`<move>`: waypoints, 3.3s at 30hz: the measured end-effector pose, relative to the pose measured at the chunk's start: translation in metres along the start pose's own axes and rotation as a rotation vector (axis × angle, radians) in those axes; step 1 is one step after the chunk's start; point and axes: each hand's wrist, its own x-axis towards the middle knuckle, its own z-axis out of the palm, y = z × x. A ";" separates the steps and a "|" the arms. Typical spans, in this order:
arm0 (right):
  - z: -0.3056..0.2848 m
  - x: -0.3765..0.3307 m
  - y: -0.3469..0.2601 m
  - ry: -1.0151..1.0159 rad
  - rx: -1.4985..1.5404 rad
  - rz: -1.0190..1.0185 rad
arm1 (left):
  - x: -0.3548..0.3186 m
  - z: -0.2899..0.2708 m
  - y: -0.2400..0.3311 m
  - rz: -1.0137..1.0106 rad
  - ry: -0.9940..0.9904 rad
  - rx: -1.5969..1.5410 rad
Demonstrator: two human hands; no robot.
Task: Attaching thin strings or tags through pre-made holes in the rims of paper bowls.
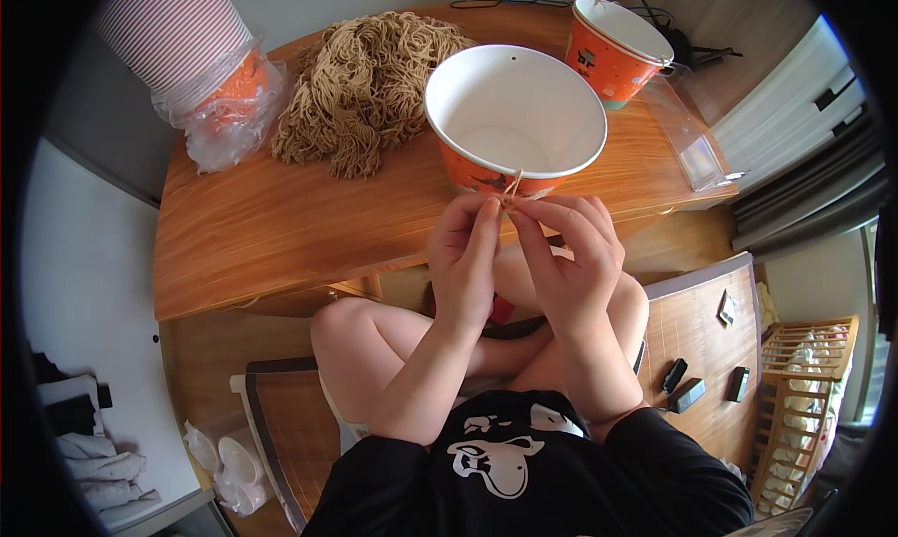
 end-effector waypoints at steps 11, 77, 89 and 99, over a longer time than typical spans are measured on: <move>-0.008 0.001 0.001 -0.100 -0.049 -0.121 | 0.003 0.015 0.016 -0.204 0.061 -0.143; 0.032 -0.016 -0.008 0.068 0.136 0.121 | -0.004 0.004 -0.003 0.017 0.185 -0.158; 0.034 -0.006 -0.023 0.086 0.285 0.365 | -0.007 0.000 -0.006 -0.007 0.200 -0.085; 0.033 -0.011 -0.020 -0.041 0.247 0.214 | -0.006 -0.001 -0.007 0.015 0.242 -0.087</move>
